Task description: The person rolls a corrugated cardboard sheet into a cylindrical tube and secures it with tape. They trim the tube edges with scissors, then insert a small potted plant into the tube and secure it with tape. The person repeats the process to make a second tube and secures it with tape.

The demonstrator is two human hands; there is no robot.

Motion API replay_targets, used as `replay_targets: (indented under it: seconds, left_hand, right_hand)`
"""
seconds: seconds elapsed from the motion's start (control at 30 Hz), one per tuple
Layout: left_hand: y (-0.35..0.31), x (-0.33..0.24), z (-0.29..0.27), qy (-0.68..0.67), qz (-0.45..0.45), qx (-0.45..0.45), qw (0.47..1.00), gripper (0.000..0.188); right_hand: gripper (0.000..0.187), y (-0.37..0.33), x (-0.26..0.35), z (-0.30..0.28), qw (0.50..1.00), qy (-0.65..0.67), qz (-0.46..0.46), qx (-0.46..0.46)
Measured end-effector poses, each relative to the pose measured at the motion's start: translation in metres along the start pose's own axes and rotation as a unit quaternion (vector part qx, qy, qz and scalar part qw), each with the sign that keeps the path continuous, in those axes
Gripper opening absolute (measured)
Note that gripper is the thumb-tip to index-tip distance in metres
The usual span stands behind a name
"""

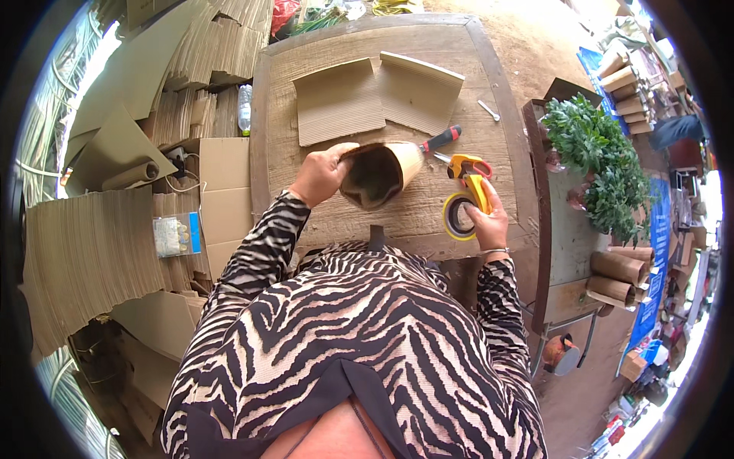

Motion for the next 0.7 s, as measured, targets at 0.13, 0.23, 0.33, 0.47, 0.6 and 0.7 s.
replay_targets:
  seconds: [0.13, 0.23, 0.33, 0.47, 0.6, 0.7]
  left_hand:
    - [-0.020, -0.010, -0.017, 0.033, 0.016, -0.056, 0.998, 0.029]
    - [-0.038, -0.015, -0.032, 0.064, -0.123, 0.010, 0.990, 0.032]
    - [-0.057, -0.028, -0.034, 0.068, -0.099, -0.005, 0.993, 0.033]
    - [-0.081, -0.043, -0.023, 0.042, -0.128, -0.059, 0.989, 0.036]
    - [-0.097, -0.062, -0.018, 0.087, -0.182, -0.026, 0.979, 0.073]
    - [-0.110, -0.050, -0.012, 0.048, -0.339, 0.070, 0.937, 0.111]
  right_hand:
    - [0.066, 0.017, 0.013, 0.018, 0.999, 0.009, -0.033, 0.030]
    - [0.068, 0.026, 0.022, 0.041, 0.996, 0.059, 0.009, 0.070]
    - [0.066, 0.036, 0.033, 0.070, 0.988, 0.100, 0.029, 0.114]
    - [0.065, 0.043, 0.044, 0.103, 0.976, 0.137, 0.038, 0.167]
    - [0.067, 0.042, 0.045, 0.123, 0.969, 0.129, 0.067, 0.201]
    - [0.067, 0.041, 0.042, 0.130, 0.965, 0.124, 0.066, 0.221]
Point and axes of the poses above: each hand's wrist, its own y-axis towards the middle knuckle, its own z-axis out of the palm, x = y × z, the point moved 3 cm from there along y, towards the middle knuckle, and after that the axes turned 9 degrees about -x, right-handed, at the moved point
